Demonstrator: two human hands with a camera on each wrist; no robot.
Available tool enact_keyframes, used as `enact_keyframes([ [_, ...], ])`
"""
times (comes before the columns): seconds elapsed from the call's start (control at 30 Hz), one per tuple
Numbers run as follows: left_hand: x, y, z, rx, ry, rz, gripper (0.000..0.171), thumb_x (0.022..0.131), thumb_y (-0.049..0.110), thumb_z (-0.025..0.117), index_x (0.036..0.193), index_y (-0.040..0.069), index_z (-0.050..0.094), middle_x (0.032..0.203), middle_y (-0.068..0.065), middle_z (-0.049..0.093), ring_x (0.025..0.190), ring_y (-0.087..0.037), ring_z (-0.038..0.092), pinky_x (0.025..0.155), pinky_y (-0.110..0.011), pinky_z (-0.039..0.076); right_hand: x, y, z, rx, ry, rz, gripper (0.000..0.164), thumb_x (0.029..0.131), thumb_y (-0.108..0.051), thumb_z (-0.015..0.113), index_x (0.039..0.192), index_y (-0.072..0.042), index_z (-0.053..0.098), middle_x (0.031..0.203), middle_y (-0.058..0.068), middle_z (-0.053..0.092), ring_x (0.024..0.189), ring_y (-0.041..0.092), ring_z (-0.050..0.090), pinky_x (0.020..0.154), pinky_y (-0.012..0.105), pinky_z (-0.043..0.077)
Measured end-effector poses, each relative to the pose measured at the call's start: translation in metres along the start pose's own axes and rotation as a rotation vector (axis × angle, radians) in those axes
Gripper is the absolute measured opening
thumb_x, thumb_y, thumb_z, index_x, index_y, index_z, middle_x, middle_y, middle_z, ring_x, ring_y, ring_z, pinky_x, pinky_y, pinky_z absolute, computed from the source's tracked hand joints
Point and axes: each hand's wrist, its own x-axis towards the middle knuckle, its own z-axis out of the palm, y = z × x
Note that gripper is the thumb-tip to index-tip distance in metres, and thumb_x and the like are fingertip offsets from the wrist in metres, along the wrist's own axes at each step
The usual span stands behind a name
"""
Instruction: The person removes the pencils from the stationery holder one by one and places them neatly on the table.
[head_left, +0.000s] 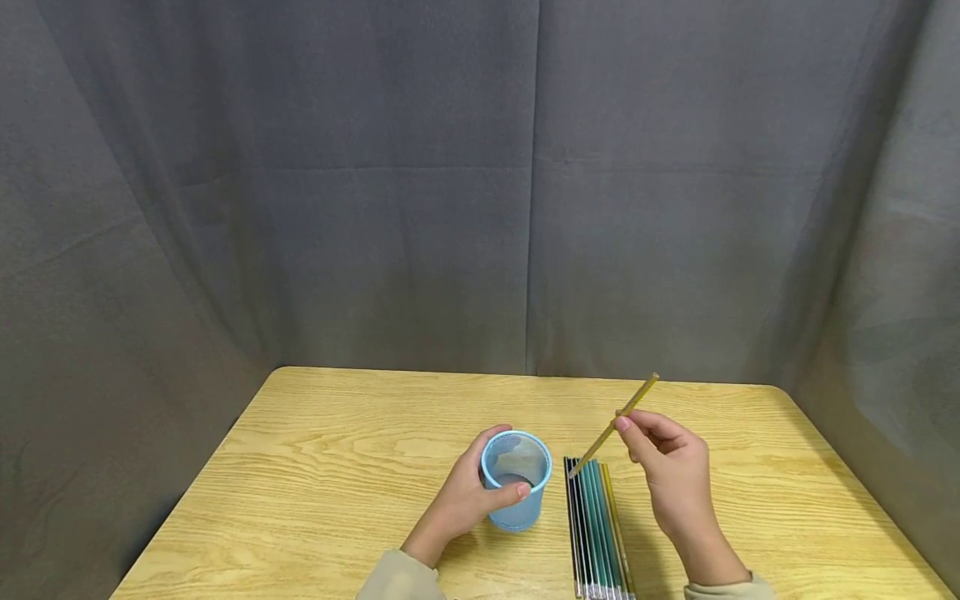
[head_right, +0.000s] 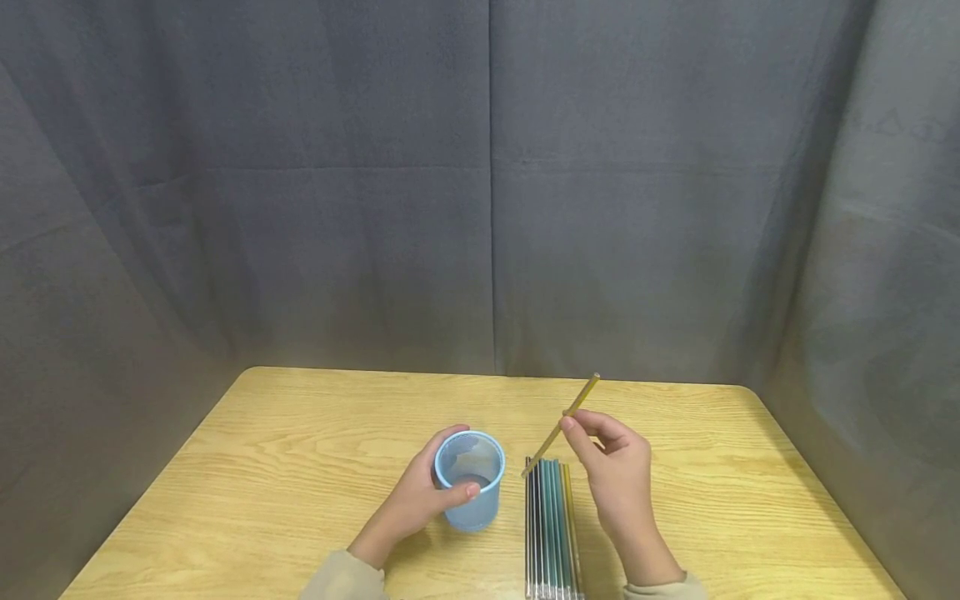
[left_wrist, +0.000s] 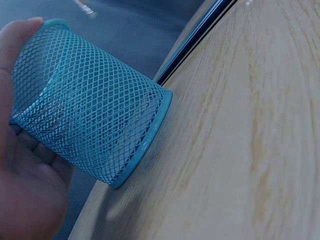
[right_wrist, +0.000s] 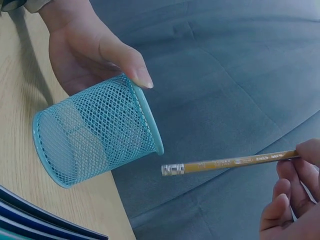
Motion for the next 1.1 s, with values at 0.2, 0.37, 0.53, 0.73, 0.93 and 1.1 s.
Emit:
enact_keyframes([
  [0.2, 0.001, -0.001, 0.000, -0.005, 0.000, 0.000, 0.077, 0.082, 0.031, 0.080, 0.147, 0.030, 0.040, 0.130, -0.004, 0.056, 0.119, -0.030, 0.053, 0.097, -0.056, 0.041, 0.000, 0.000, -0.004, 0.008, -0.004, -0.011, 0.017, 0.091, 0.001, 0.069, 0.101, 0.015, 0.067, 0.085, 0.000, 0.073, 0.069, 0.009, 0.053, 0.061, 0.020, 0.046],
  [0.37, 0.001, 0.000, 0.000, -0.004, -0.001, 0.005, 0.077, 0.082, 0.031, 0.080, 0.147, 0.029, 0.040, 0.130, -0.005, 0.056, 0.119, -0.030, 0.053, 0.097, -0.056, 0.041, 0.000, 0.000, -0.008, -0.009, -0.002, -0.005, 0.018, 0.091, 0.000, 0.069, 0.101, 0.015, 0.067, 0.085, 0.000, 0.073, 0.069, 0.009, 0.053, 0.061, 0.020, 0.046],
  [0.53, 0.001, -0.001, -0.001, -0.005, -0.003, 0.000, 0.076, 0.082, 0.032, 0.080, 0.147, 0.030, 0.040, 0.130, -0.004, 0.056, 0.118, -0.029, 0.054, 0.097, -0.055, 0.041, 0.000, 0.001, -0.011, -0.014, 0.001, -0.002, 0.020, 0.091, 0.000, 0.069, 0.102, 0.016, 0.067, 0.084, 0.001, 0.073, 0.069, 0.009, 0.054, 0.061, 0.020, 0.047],
  [0.73, 0.000, -0.001, -0.001, -0.003, -0.001, -0.011, 0.076, 0.082, 0.033, 0.080, 0.147, 0.032, 0.040, 0.130, -0.004, 0.056, 0.119, -0.028, 0.053, 0.098, -0.055, 0.040, -0.001, 0.003, -0.015, -0.020, 0.003, 0.006, 0.020, 0.091, -0.001, 0.069, 0.103, 0.016, 0.067, 0.083, 0.001, 0.073, 0.068, 0.009, 0.053, 0.061, 0.019, 0.047],
  [0.93, 0.000, 0.000, 0.000, 0.001, 0.000, -0.011, 0.076, 0.082, 0.032, 0.080, 0.147, 0.032, 0.040, 0.130, -0.003, 0.056, 0.119, -0.028, 0.053, 0.098, -0.055, 0.041, -0.001, 0.006, -0.018, -0.025, 0.002, 0.016, 0.019, 0.092, -0.002, 0.069, 0.102, 0.014, 0.069, 0.082, 0.000, 0.072, 0.067, 0.008, 0.053, 0.060, 0.019, 0.047],
  [1.1, 0.000, -0.001, 0.000, -0.002, -0.002, -0.014, 0.076, 0.082, 0.033, 0.080, 0.147, 0.032, 0.040, 0.130, -0.003, 0.056, 0.119, -0.028, 0.053, 0.098, -0.055, 0.041, -0.001, 0.008, -0.021, -0.039, -0.005, 0.016, 0.020, 0.092, -0.003, 0.069, 0.103, 0.014, 0.068, 0.083, 0.000, 0.073, 0.070, 0.008, 0.055, 0.061, 0.019, 0.047],
])
